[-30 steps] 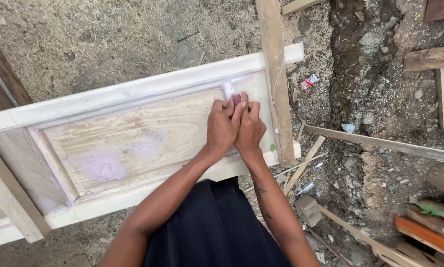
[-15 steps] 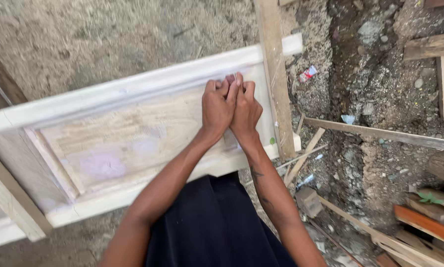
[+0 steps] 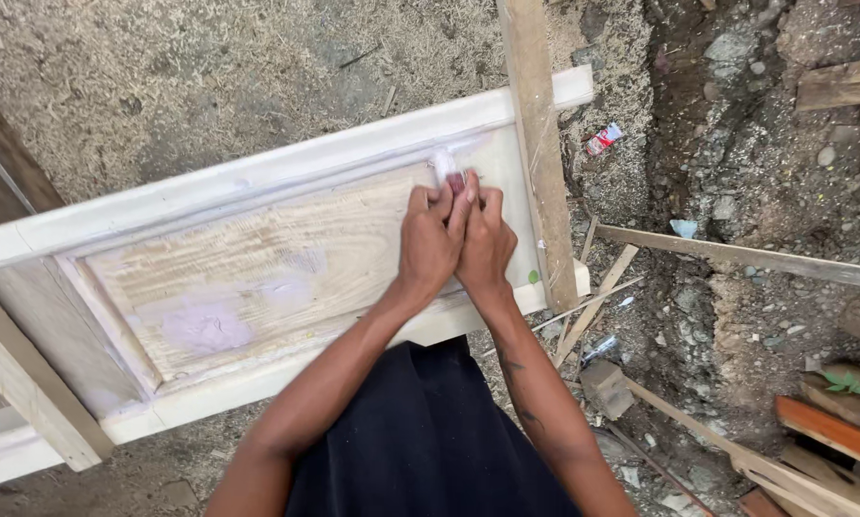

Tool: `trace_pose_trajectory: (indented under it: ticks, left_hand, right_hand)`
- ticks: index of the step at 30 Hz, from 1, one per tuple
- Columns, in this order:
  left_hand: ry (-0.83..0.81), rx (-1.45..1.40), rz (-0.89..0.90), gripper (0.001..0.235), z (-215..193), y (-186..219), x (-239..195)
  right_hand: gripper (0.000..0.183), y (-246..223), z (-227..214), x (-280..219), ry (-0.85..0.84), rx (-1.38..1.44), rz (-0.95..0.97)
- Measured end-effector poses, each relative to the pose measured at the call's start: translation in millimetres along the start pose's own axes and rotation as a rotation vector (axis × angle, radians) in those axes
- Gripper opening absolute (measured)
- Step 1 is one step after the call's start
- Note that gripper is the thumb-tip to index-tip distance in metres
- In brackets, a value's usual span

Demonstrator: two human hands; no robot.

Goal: The person sands a white wooden door panel using a sanding block. They work along the edges and corners, then move to the flat central surface, applying consistent pressure to smooth the wood.

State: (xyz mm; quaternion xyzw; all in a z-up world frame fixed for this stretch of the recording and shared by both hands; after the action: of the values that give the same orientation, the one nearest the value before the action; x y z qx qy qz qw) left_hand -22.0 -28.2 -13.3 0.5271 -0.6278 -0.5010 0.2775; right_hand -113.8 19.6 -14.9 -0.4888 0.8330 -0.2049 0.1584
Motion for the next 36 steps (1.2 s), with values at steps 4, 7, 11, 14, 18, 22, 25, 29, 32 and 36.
trace_pose_trajectory:
  ticks: [4, 7, 11, 14, 18, 22, 25, 29, 32, 36]
  left_hand:
    - [0.017, 0.048, 0.023, 0.035, 1.6, -1.9, 15.8]
    - [0.021, 0.077, -0.014, 0.038, -1.5, -11.5, 32.1]
    - [-0.016, 0.085, 0.045, 0.037, -4.0, -6.2, 6.6]
    - [-0.038, 0.019, -0.008, 0.038, -0.1, -1.1, 2.4]
    - [-0.052, 0.093, 0.033, 0.038, -10.7, 0.0, 39.0]
    - [-0.092, 0.012, -0.206, 0.049, -3.7, -9.7, 9.3]
    - [-0.114, 0.061, -0.037, 0.042, 1.3, 1.1, -6.6]
    - [-0.101, 0.090, 0.004, 0.046, -8.4, -3.0, 33.0]
    - [-0.137, 0.118, -0.109, 0.052, -8.4, -9.5, 33.8]
    - [-0.119, 0.095, -0.075, 0.050, -2.6, -4.5, -1.1]
  right_hand:
    - [0.039, -7.6, 4.0, 12.2, 0.026, 0.021, -0.005]
    - [0.049, -10.0, 8.3, 22.3, 0.022, -0.026, -0.072]
    - [0.043, -7.4, 0.8, 4.0, 0.023, 0.000, -0.099]
    - [0.040, -4.7, -1.8, -0.9, -0.007, 0.012, -0.046]
    - [0.046, -20.5, 6.7, 21.5, 0.073, -0.023, -0.125]
    - [0.044, -12.9, -5.4, -2.3, 0.013, 0.007, -0.133]
    - [0.036, -9.7, -7.7, -13.6, -0.014, 0.010, -0.054]
    - [0.046, -22.3, 2.7, 13.5, 0.051, -0.013, -0.180]
    - [0.047, -24.1, 3.9, 10.0, 0.041, -0.028, -0.226]
    - [0.052, -18.8, -7.1, -14.2, 0.013, -0.067, -0.237]
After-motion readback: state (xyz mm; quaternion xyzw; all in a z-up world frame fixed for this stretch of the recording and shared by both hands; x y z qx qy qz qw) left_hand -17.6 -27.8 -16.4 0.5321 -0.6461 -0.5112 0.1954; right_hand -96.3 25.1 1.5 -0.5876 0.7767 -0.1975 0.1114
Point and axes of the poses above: each hand's wrist, its own x-axis towards the middle knuckle, its own z-axis out of the palm, y = z × x, the point moved 5 cm from there along x, towards the middle knuckle, and after that the axes turned 5 degrees about z, right-handed, at the moved point
